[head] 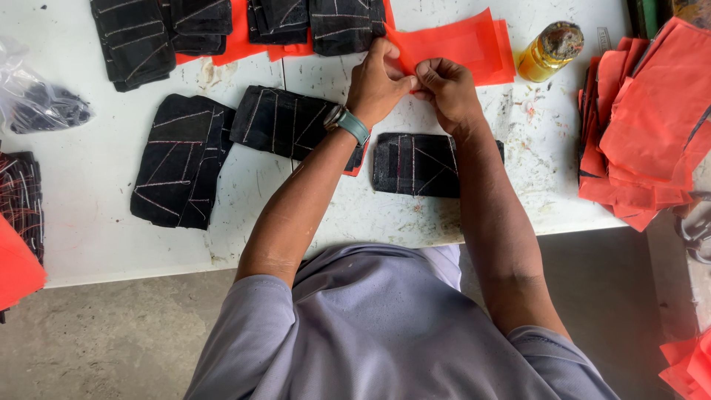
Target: The person folds red fabric pieces, rubs them with a small jar, and places black patterned fabric pieces on top. The person repeats this process multiple times, stacking the assembled pieces on the table.
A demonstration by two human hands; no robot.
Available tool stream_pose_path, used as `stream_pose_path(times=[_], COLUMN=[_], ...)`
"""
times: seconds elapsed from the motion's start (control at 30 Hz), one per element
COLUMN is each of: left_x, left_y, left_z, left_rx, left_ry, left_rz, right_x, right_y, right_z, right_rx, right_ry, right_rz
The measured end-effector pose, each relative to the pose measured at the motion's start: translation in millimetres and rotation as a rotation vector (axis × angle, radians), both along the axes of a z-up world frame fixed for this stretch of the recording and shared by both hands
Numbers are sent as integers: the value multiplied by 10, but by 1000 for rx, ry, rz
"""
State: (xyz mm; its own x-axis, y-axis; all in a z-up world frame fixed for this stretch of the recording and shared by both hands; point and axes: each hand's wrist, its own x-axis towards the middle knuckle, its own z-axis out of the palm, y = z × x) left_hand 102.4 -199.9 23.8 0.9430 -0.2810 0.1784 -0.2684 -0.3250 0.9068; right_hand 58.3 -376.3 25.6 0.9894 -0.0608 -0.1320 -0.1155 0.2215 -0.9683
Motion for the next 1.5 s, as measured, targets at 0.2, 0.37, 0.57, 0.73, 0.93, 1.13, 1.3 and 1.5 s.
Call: stream_pose_path(times=[0.2, 0.37, 0.57, 0.73, 0.93, 1.13, 1.3, 1.5], left_x=[-81, -36, 64, -25, 23, 91, 193, 356], left_y=[7, -31, 188, 219, -48, -56, -77, -46], left_z=[142, 40, -144, -90, -165, -59, -115, -228], left_rx=[121, 79, 102, 223, 264, 544, 726, 735], left_ry=[-42, -40, 21, -358, -386, -167, -77, -228], left_rz=[26, 44, 91, 136, -31, -79, -133, -147], right_x=[17, 38, 30, 85, 58, -70, -463, -1017], right_y=[18, 6, -25, -111, -40, -307, -774, -928], right_z=[-26, -30, -107, -141, -208, 195, 841, 1745], right_rx=[30, -21, 132, 92, 116, 306, 349, 328], right_ry=[27, 13, 30, 20, 4, -33, -251, -393], right_rz=[-31, 1, -83, -72, -59, -179, -229, -212])
